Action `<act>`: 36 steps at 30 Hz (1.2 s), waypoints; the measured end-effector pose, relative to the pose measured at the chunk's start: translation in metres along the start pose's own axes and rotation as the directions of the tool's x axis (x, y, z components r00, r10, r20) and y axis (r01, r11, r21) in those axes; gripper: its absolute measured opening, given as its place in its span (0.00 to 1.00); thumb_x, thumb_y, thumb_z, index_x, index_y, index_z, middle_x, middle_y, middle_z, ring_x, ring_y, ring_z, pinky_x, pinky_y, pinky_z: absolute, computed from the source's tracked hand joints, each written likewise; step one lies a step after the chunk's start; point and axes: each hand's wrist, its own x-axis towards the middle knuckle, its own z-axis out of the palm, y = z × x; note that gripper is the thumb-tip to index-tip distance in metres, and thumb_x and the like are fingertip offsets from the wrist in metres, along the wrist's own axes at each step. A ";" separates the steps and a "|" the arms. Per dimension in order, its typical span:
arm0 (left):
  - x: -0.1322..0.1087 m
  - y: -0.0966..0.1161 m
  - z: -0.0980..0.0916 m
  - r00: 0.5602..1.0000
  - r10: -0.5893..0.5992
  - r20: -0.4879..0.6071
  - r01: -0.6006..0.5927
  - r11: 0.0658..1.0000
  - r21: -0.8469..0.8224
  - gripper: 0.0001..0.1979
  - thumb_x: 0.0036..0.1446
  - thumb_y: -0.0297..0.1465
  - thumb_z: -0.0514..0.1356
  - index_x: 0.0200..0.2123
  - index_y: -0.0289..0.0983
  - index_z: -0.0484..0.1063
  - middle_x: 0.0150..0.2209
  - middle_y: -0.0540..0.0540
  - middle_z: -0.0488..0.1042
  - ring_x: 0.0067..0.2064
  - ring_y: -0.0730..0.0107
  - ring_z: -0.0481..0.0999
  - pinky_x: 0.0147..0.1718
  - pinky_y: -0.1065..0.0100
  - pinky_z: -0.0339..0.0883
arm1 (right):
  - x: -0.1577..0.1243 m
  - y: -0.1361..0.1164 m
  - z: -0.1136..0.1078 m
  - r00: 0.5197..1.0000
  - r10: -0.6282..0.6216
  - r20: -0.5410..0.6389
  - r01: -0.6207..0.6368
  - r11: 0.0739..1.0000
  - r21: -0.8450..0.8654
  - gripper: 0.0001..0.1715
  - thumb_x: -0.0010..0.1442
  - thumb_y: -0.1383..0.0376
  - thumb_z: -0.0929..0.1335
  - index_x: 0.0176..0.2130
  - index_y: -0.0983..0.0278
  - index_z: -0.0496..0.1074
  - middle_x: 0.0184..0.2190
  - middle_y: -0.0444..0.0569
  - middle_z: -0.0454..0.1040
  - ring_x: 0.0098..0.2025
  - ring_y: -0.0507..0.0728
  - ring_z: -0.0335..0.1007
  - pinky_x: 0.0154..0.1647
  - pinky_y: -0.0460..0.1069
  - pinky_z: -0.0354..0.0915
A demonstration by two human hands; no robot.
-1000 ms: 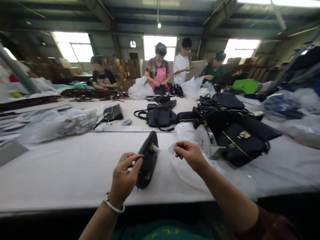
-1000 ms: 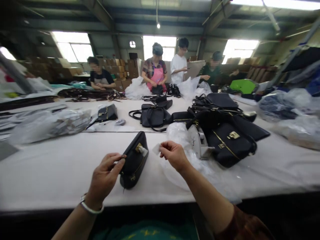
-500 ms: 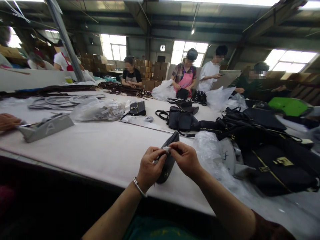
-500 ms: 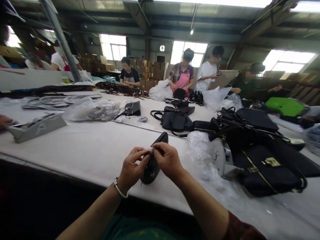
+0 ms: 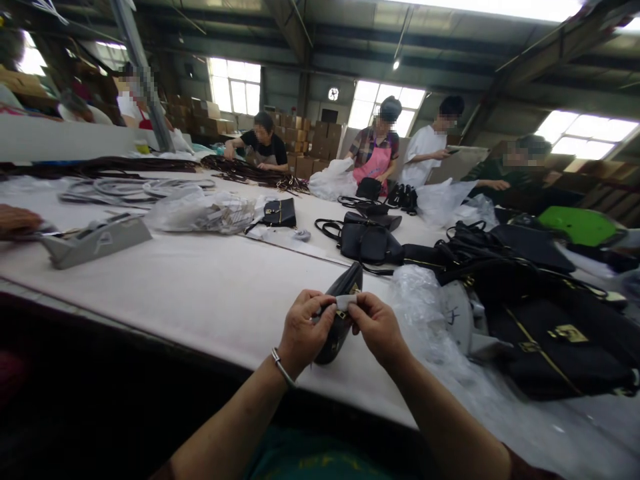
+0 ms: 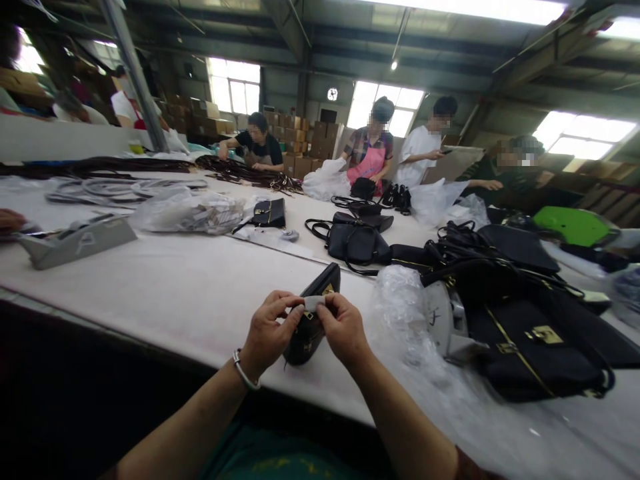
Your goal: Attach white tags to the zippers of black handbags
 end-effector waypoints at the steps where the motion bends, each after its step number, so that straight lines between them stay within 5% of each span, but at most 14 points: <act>1: 0.000 0.000 0.000 1.000 0.002 0.003 -0.002 1.000 0.002 0.09 0.61 0.32 0.60 0.42 0.40 0.79 0.41 0.43 0.72 0.43 0.67 0.75 0.40 0.66 0.74 | -0.003 0.001 0.001 0.999 0.043 0.003 -0.043 0.999 0.022 0.15 0.55 0.54 0.71 0.34 0.64 0.70 0.22 0.43 0.73 0.22 0.53 0.70 0.19 0.46 0.63; 11: 0.006 -0.001 -0.007 0.976 0.169 0.135 -0.180 0.981 0.069 0.12 0.62 0.30 0.58 0.47 0.39 0.77 0.41 0.43 0.71 0.44 0.66 0.74 0.43 0.63 0.74 | -0.009 -0.016 0.002 0.982 0.185 0.041 -0.188 0.928 0.321 0.21 0.49 0.55 0.75 0.38 0.66 0.71 0.28 0.47 0.78 0.27 0.54 0.76 0.22 0.44 0.69; 19: 0.016 0.005 -0.016 0.927 0.283 0.245 -0.329 0.928 0.173 0.11 0.63 0.30 0.57 0.45 0.37 0.77 0.39 0.42 0.72 0.40 0.66 0.73 0.40 0.64 0.72 | -0.004 -0.023 -0.002 0.989 0.126 0.078 -0.148 0.892 0.428 0.19 0.50 0.57 0.76 0.38 0.65 0.72 0.32 0.50 0.80 0.31 0.56 0.79 0.28 0.46 0.73; 23: 0.017 0.004 -0.011 0.950 0.243 0.197 -0.271 0.953 0.134 0.09 0.62 0.30 0.58 0.42 0.39 0.78 0.39 0.43 0.72 0.40 0.68 0.73 0.40 0.66 0.72 | 0.002 -0.019 -0.010 0.998 0.059 0.024 -0.064 0.957 0.282 0.18 0.53 0.56 0.75 0.37 0.65 0.73 0.29 0.49 0.79 0.31 0.56 0.78 0.29 0.47 0.73; 27: 0.015 0.003 -0.008 0.968 0.186 0.170 -0.200 0.978 0.068 0.09 0.61 0.30 0.60 0.42 0.40 0.79 0.39 0.44 0.72 0.40 0.69 0.74 0.41 0.67 0.72 | 0.009 -0.012 -0.021 0.989 -0.110 -0.103 0.104 0.993 -0.059 0.14 0.56 0.56 0.72 0.36 0.64 0.73 0.25 0.47 0.77 0.28 0.56 0.75 0.29 0.49 0.71; 31: 0.013 0.006 -0.007 0.977 0.154 0.149 -0.163 0.985 0.054 0.09 0.60 0.30 0.60 0.42 0.40 0.79 0.39 0.45 0.71 0.40 0.69 0.74 0.39 0.68 0.73 | 0.008 -0.012 -0.023 0.970 -0.244 -0.009 0.229 0.921 -0.315 0.09 0.59 0.60 0.69 0.36 0.63 0.76 0.27 0.46 0.76 0.29 0.55 0.73 0.31 0.49 0.69; 36: 0.013 0.010 -0.006 0.982 0.148 0.115 -0.157 0.985 0.071 0.09 0.59 0.29 0.61 0.42 0.40 0.79 0.37 0.45 0.71 0.39 0.70 0.74 0.37 0.68 0.73 | 0.001 -0.017 -0.013 0.952 -0.302 0.038 0.296 0.888 -0.352 0.07 0.60 0.63 0.68 0.35 0.63 0.77 0.28 0.45 0.77 0.29 0.53 0.72 0.32 0.48 0.67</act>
